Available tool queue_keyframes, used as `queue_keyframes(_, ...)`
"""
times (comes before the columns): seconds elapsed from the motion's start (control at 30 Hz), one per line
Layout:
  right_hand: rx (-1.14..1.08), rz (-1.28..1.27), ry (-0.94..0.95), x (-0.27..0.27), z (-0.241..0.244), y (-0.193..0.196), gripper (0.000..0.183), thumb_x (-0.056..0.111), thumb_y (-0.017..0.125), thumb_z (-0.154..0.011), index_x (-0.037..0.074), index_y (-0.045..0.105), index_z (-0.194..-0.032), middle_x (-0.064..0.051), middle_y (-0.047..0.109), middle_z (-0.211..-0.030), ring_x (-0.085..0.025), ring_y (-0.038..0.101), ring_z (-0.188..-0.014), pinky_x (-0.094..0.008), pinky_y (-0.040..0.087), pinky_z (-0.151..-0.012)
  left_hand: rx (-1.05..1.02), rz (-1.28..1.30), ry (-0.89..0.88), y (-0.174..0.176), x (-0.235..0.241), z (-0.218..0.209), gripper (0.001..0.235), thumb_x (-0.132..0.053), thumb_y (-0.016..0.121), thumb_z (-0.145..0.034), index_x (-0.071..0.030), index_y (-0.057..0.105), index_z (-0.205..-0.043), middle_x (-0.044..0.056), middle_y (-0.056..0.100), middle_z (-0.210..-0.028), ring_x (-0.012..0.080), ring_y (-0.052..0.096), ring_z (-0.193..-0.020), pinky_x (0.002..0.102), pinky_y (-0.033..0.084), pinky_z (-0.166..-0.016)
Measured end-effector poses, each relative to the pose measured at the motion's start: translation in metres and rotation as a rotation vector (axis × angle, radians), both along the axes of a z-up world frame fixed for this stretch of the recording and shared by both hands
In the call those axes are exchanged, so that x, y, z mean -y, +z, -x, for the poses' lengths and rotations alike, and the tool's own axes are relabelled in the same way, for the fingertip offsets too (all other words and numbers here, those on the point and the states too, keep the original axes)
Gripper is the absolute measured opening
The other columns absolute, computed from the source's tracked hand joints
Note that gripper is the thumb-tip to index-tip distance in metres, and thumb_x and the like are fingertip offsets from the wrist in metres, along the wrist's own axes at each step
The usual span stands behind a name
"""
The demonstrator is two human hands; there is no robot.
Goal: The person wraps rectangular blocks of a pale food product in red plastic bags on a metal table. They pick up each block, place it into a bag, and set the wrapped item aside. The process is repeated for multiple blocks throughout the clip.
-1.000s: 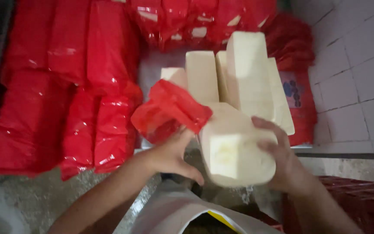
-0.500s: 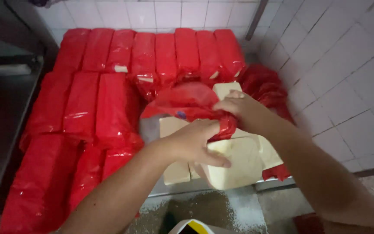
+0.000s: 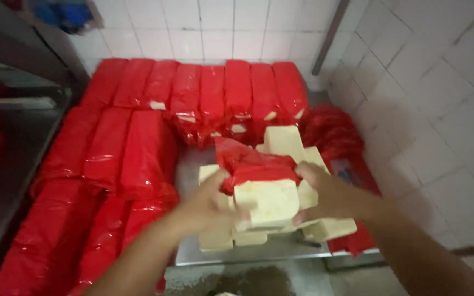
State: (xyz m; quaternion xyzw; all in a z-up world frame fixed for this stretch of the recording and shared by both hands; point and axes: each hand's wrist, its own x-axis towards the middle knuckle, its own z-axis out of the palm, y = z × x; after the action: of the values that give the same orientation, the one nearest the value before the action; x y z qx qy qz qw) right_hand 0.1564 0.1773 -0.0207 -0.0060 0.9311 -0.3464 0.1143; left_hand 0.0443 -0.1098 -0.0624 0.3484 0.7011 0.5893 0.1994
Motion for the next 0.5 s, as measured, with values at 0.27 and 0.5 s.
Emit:
queue_keyframes(0.27, -0.877, -0.152, 0.179, -0.015, -0.010, -0.103, 0.019, 0.032, 0.084, -0.082, 0.021, 0.068, -0.082, 0.004, 0.066, -0.084, -0.025, 0.065, -0.103, -0.046, 0.039, -0.098, -0.829, -0.162, 0.287, -0.083, -0.013, -0.020, 0.038, -0.034, 0.093, -0.076, -0.014, 0.061, -0.081, 0.003, 0.065, -0.090, 0.0376, 0.066, -0.114, 0.050, 0.052, -0.102)
queue_keyframes(0.5, -0.773, -0.294, 0.502, -0.021, 0.015, -0.178, 0.014, 0.039, 0.067, -0.091, 0.027, 0.072, -0.097, 0.005, 0.074, -0.096, -0.024, 0.069, -0.101, -0.057, 0.032, -0.114, -0.889, -0.107, 0.104, -0.138, -0.005, 0.006, 0.046, -0.043, 0.089, -0.077, -0.005, 0.069, -0.094, 0.016, 0.072, -0.101, 0.0447, 0.067, -0.112, 0.055, 0.053, -0.099)
